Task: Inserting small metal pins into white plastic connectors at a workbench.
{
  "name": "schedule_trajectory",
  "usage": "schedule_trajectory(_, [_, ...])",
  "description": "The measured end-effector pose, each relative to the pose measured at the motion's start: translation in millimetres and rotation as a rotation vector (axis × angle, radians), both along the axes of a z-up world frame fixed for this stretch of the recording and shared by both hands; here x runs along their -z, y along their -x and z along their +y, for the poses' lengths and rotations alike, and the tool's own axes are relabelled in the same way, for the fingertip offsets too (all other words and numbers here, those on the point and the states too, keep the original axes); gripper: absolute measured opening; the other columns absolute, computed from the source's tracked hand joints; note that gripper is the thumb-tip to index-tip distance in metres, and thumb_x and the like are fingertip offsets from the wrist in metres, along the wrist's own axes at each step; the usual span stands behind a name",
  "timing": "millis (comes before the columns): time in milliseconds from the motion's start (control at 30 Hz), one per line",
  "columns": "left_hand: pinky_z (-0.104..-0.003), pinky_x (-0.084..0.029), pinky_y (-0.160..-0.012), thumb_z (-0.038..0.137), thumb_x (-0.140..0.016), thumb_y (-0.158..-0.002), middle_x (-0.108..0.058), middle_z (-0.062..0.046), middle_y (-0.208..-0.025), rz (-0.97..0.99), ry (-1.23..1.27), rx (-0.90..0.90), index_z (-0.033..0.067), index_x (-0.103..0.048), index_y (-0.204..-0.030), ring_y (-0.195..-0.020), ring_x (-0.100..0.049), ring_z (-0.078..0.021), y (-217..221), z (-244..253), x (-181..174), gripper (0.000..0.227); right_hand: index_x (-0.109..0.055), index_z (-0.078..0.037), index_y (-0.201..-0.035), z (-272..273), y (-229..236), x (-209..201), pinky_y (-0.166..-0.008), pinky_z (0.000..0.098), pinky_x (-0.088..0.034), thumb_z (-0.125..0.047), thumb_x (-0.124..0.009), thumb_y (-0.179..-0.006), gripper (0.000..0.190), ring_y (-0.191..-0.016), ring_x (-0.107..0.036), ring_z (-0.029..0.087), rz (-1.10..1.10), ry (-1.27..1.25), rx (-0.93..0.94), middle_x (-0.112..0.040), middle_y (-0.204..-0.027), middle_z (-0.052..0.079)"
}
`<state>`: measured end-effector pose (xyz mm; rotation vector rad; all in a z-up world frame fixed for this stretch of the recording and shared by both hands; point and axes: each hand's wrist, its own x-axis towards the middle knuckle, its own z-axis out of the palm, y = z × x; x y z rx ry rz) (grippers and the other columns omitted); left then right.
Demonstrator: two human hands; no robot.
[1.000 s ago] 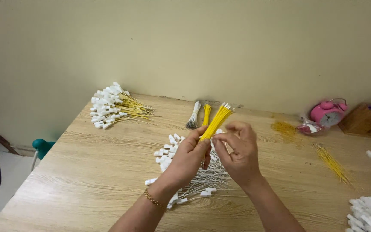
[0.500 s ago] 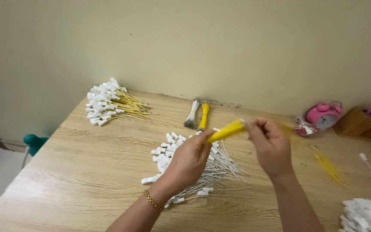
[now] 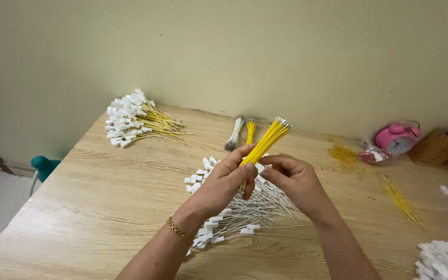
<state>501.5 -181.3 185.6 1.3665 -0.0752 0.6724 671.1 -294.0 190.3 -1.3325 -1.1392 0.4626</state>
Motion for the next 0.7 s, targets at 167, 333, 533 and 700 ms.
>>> schedule_trajectory(167, [-0.028, -0.053, -0.057, 0.011, -0.043, -0.108, -0.053, -0.007, -0.083, -0.036, 0.063, -0.011, -0.0023, -0.039, -0.152, -0.061, -0.059, -0.0149, -5, -7, 1, 0.047, -0.083, -0.023, -0.098, -1, 8, 2, -0.057, 0.0237, -0.049, -0.02, -0.081, -0.088, 0.01, -0.056, -0.06, 0.012, -0.674, -0.08, 0.325, -0.062, -0.067, -0.001])
schedule_trajectory(333, [-0.024, -0.045, -0.045, 0.009, -0.043, -0.105, -0.051, -0.004, -0.064, 0.169, 0.115, -0.266, -0.0092, -0.041, -0.148, -0.049, -0.055, -0.0136, -12, -15, 6, 0.047, -0.074, -0.015, -0.095, -10, 36, -9, -0.113, 0.0417, -0.036, -0.013, -0.078, -0.09, 0.007, -0.128, -0.044, 0.026, -0.669, -0.298, 0.308, -0.048, -0.126, 0.006])
schedule_trajectory(533, [-0.026, -0.044, -0.055, 0.012, -0.047, -0.104, -0.055, -0.004, -0.07, 0.343, -0.051, -0.382, 0.0025, -0.046, -0.151, -0.059, -0.053, -0.0109, -4, -17, -1, 0.048, -0.061, -0.004, -0.104, -18, 25, 19, -0.104, 0.0518, -0.048, -0.007, -0.052, -0.104, 0.009, -0.082, -0.062, 0.021, -0.018, -0.281, -0.076, -0.059, -0.071, 0.009])
schedule_trajectory(700, [-0.053, -0.052, -0.096, 0.017, -0.047, -0.104, -0.069, -0.026, -0.119, 0.416, -0.35, -0.342, 0.0078, -0.054, -0.145, -0.113, -0.068, -0.0431, 8, -25, -24, 0.043, -0.064, -0.002, -0.102, -28, -17, -34, -0.061, 0.0296, -0.048, -0.012, -0.06, -0.106, 0.011, -0.06, -0.044, 0.011, -0.063, -0.095, 0.275, -0.051, -0.065, 0.005])
